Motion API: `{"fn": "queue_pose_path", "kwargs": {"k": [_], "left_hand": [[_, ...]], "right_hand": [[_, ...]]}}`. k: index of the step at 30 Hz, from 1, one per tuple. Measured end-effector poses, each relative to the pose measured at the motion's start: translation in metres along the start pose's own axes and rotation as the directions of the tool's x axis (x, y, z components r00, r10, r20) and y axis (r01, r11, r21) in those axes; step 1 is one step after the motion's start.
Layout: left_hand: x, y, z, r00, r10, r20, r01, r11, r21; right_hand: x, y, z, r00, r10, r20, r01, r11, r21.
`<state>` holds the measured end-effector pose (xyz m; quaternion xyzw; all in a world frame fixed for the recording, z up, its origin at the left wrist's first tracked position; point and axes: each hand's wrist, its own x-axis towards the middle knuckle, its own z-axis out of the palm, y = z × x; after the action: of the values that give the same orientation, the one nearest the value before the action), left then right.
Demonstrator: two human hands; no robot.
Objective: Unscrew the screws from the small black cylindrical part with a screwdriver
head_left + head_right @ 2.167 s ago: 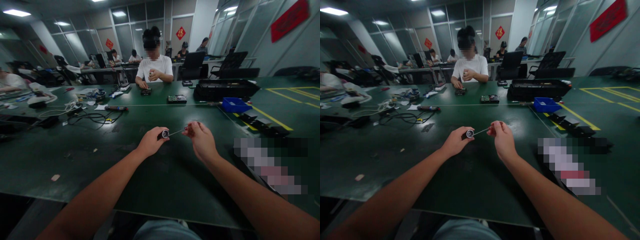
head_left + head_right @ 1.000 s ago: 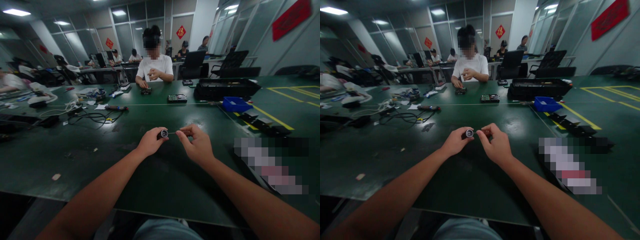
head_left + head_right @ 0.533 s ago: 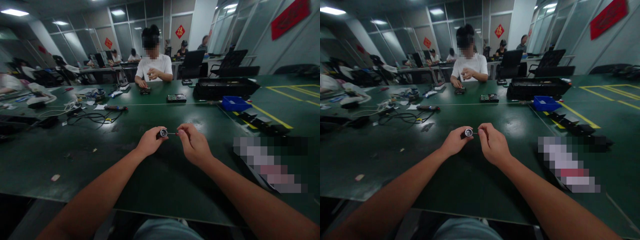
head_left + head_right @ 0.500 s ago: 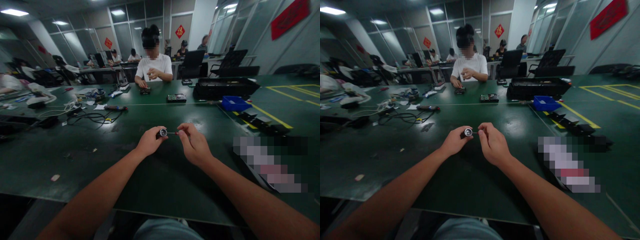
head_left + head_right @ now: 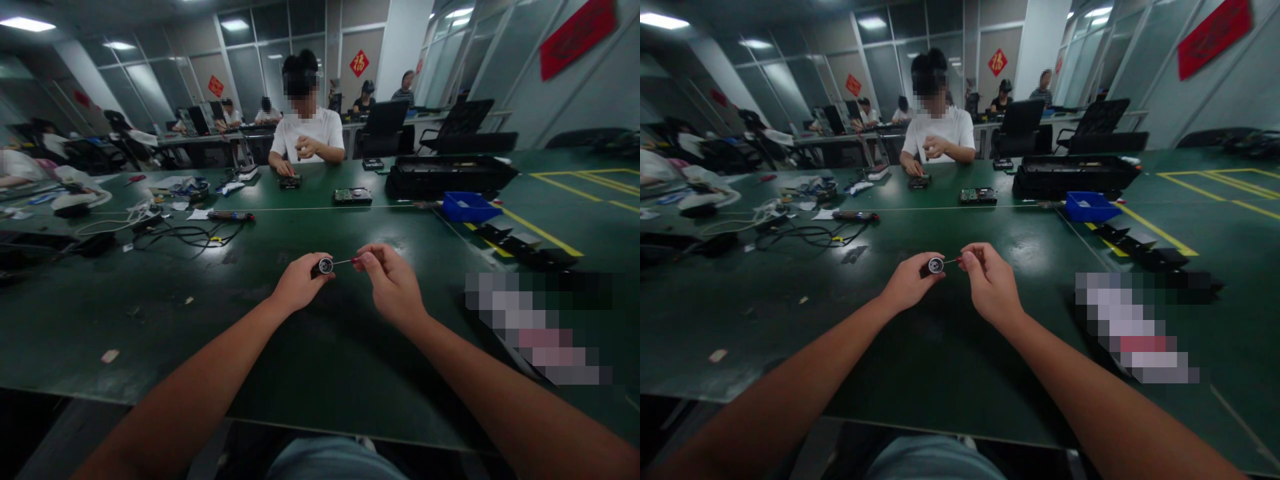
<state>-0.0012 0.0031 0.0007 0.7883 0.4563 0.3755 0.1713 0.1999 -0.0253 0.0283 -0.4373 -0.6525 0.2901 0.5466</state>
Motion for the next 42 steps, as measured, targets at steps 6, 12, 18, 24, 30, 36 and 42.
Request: {"fn": "queue_pose_path", "kwargs": {"k": [6,12,18,24,30,36,42], "left_hand": [[0.001,0.0,-0.002,1.0,0.02,0.0,-0.02,1.0,-0.001],[0.0,0.001,-0.002,1.0,-0.004,0.003,0.004,1.0,0.0],[0.0,0.002,-0.001,1.0,-0.006,0.016,0.006,1.0,0.006],[-0.001,-0.001,0.0,1.0,-0.019,0.019,0.019,1.0,0.004],[-0.001,-0.001,0.001,0.999,-0.026,0.02,0.026,1.0,-0.007],[-0.001,-0.003,0.002,1.0,-0.025,0.016,0.026,0.999,-0.025],[-0.001,-0.004,0.002,1.0,-0.028,0.009,0.028,1.0,-0.008]], "right_hand": [[0.014,0.022,-0.001,0.963,0.269,-0.024,-0.246,0.91,0.334],[0.008,0.018,0.001,0.977,0.136,-0.164,-0.105,0.976,0.189],[0.0,0.007,0.003,0.995,-0.006,-0.098,0.002,0.999,-0.044],[-0.002,-0.005,-0.002,0.992,-0.121,-0.036,0.105,0.948,-0.3],[-0.003,-0.011,-0.006,0.985,-0.169,-0.034,0.137,0.887,-0.442],[-0.003,-0.007,-0.004,0.983,-0.181,-0.02,0.151,0.873,-0.463],[-0.003,-0.009,-0.004,0.984,-0.177,0.032,0.173,0.879,-0.445]]}}
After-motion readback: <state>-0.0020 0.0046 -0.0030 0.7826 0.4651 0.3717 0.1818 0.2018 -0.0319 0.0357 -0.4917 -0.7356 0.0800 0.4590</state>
